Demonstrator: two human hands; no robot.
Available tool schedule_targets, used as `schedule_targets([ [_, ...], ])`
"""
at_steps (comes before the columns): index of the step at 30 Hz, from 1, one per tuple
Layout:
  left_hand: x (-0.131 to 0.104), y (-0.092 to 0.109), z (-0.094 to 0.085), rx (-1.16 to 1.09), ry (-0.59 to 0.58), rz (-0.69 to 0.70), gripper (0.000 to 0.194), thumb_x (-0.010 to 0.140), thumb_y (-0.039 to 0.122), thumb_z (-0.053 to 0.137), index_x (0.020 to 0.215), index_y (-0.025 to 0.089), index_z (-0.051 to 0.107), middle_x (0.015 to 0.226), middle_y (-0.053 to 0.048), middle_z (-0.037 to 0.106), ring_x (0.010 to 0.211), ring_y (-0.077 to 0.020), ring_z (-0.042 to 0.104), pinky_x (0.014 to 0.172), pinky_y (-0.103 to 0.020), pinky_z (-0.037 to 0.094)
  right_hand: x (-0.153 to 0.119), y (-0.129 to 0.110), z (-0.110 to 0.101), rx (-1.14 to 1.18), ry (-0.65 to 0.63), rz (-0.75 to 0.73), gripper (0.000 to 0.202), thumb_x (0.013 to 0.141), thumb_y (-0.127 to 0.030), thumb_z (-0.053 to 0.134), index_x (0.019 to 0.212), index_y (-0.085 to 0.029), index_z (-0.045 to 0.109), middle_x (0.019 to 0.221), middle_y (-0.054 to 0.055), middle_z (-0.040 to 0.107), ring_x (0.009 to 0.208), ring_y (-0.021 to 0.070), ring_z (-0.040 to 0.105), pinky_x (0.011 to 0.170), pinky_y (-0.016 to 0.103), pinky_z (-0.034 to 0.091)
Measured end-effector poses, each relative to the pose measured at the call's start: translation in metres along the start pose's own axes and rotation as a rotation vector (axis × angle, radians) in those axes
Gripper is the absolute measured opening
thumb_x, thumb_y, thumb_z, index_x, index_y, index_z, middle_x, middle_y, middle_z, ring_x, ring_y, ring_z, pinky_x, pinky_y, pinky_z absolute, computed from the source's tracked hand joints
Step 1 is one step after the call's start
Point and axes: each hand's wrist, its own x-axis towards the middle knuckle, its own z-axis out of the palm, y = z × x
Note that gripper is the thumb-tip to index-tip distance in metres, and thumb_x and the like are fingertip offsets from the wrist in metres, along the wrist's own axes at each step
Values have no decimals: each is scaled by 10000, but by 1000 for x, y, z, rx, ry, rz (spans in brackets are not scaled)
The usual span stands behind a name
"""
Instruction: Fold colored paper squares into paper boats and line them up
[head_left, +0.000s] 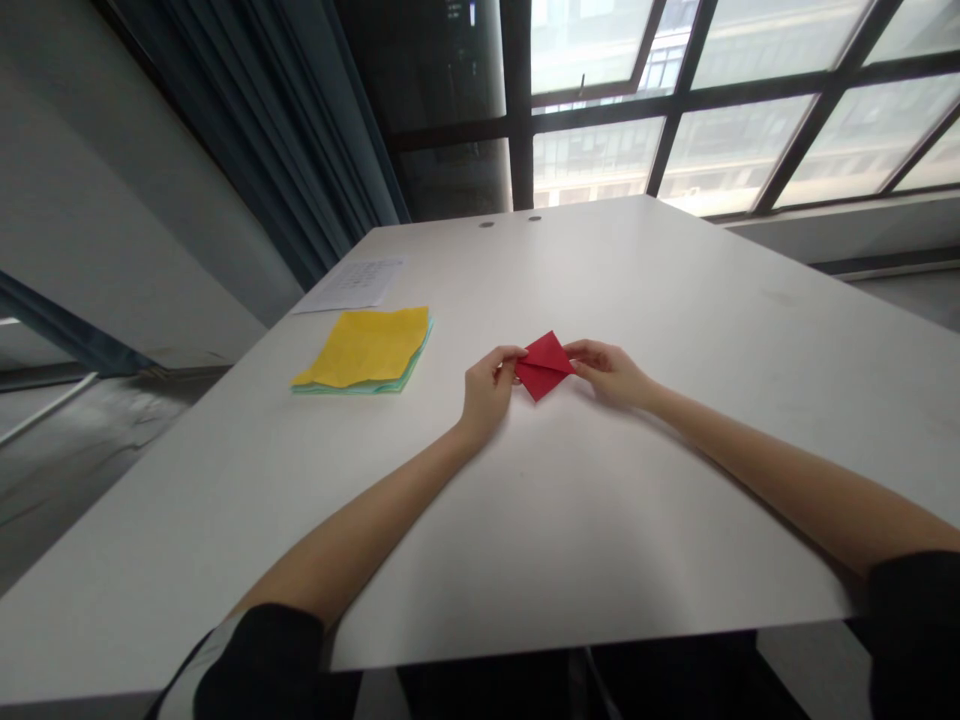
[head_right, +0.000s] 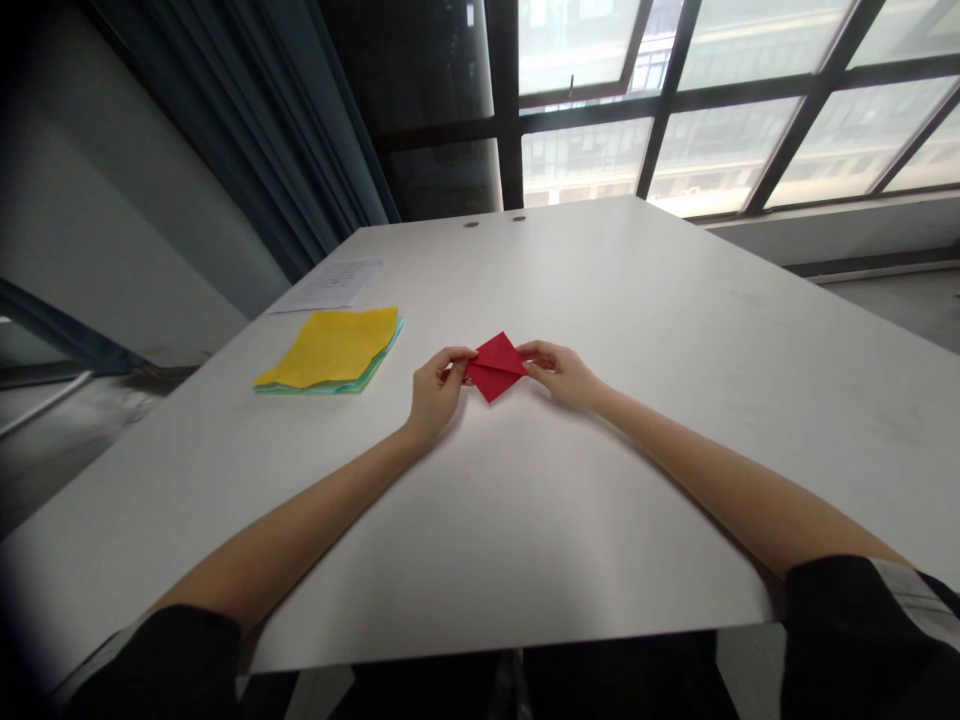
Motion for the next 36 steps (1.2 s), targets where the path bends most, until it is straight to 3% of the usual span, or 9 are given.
schedule_targets([
  [4, 6, -6, 6, -290, 45, -215, 185, 786, 306, 529, 854, 158, 617, 874, -37, 649, 646, -102, 604, 597, -237, 532, 2, -5, 4, 219, 24, 129, 361, 731, -445, 623, 970, -175, 625, 946, 67, 700, 888, 203, 641, 832, 378, 495],
  [10, 12, -13, 9, -545, 172, -420, 127, 702, 224, 586, 791, 135, 603, 689, -10, 608, 580, -101, 603, 527, -210, 514, 2, -7, 3, 404, 67, 220, 413, 666, -405, 709, 1006, -179, 647, 866, 57, 717, 813, 181, 659, 857, 385, 492],
  [15, 12, -7, 8, -589, 102, -514, 125, 709, 187, 548, 819, 140, 585, 776, -23, 622, 562, -94, 598, 526, -229, 518, 1, -6, 3, 374, 68, 233, 428, 607, -333, 761, 995, -185, 657, 908, 57, 713, 847, 196, 660, 875, 406, 490],
  [20, 10, 1, 8, -610, -2, -492, 349, 658, 139, 573, 999, 184, 521, 873, -11, 592, 652, -107, 604, 550, -246, 532, 2, -6, 3, 334, 126, 196, 376, 610, -330, 757, 948, -186, 671, 910, 53, 714, 851, 195, 660, 865, 396, 496],
  [24, 8, 2, 9, -598, -16, -471, 461, 622, 135, 607, 1060, 197, 477, 964, -25, 566, 757, -128, 604, 584, -251, 539, 2, -6, 3, 303, 152, 159, 322, 618, -332, 751, 893, -181, 679, 896, 53, 714, 834, 197, 662, 843, 388, 506],
  [31, 10, -2, 8, -473, 8, -451, 258, 653, 169, 557, 911, 166, 534, 894, -25, 573, 643, -100, 580, 474, -198, 491, 1, -7, 2, 268, 182, 131, 277, 622, -338, 748, 842, -183, 680, 856, 43, 712, 808, 186, 657, 811, 362, 512],
  [36, 9, -11, 9, -330, 11, -360, 205, 691, 184, 553, 896, 175, 543, 795, -12, 612, 640, -106, 583, 482, -181, 459, 2, -7, 2, 242, 175, 119, 280, 629, -358, 740, 841, -185, 681, 846, 43, 709, 791, 181, 650, 797, 357, 509],
])
